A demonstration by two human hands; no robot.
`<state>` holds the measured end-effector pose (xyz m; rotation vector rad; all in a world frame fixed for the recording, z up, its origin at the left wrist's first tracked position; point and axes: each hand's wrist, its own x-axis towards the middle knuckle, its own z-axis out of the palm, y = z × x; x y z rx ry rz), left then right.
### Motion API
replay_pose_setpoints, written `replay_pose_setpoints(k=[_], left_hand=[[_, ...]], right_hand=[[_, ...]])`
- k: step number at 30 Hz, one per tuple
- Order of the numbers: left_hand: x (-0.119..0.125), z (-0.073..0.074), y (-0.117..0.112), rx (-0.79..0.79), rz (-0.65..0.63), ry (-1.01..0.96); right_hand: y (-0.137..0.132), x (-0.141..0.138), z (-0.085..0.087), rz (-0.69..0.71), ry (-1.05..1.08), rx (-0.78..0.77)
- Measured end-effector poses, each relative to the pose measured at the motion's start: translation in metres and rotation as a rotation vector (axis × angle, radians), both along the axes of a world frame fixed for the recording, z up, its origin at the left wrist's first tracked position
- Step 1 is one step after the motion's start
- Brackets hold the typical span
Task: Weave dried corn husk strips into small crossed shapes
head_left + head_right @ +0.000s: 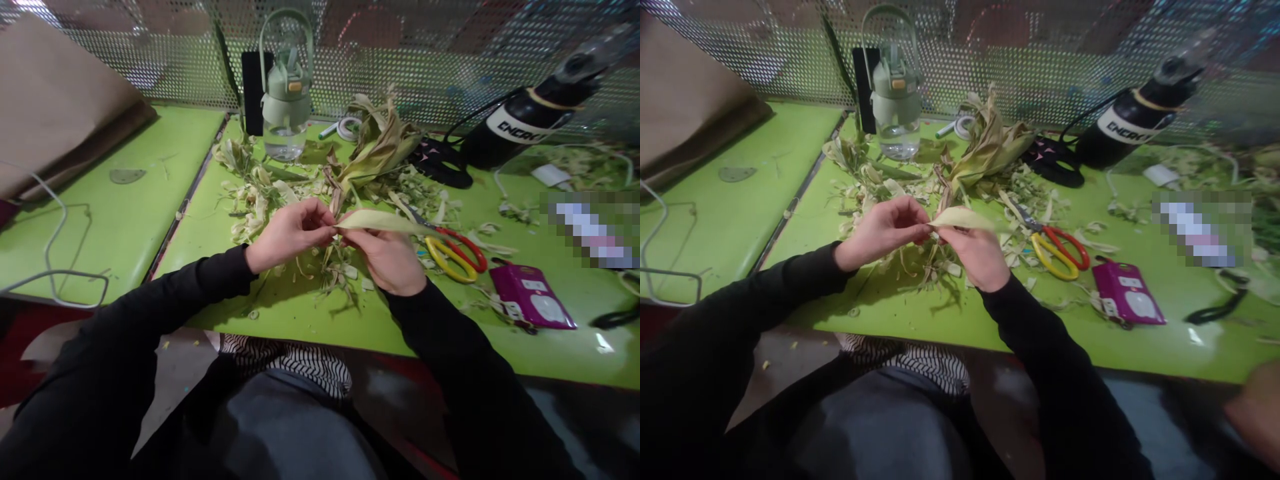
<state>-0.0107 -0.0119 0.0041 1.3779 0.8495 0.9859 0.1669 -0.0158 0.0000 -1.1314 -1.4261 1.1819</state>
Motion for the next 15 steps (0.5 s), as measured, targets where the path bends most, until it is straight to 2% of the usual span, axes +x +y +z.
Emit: replay_pose_setpoints(k=[4, 7, 12, 15], left_hand=[[0.0, 0.009, 0.0, -0.233, 0.003, -0.121], [-0.002, 0.014, -0.001, -0.341, -0.022, -0.16], [-0.004, 0.012, -0.002, -0.415, -0.049, -0.189], [-0.002, 0.009, -0.002, -0.332, -0.043, -0.173]], right_hand=[[-0.001, 0.004, 0.005, 0.015, -0.068, 0.081], [-0.004, 0.007, 0.007, 0.043, -0.145, 0.155], [-0.008, 0.008, 0.012, 0.019, -0.277, 0.267], [-0.007, 0.008, 0.012, -0.001, -0.273, 0.247]])
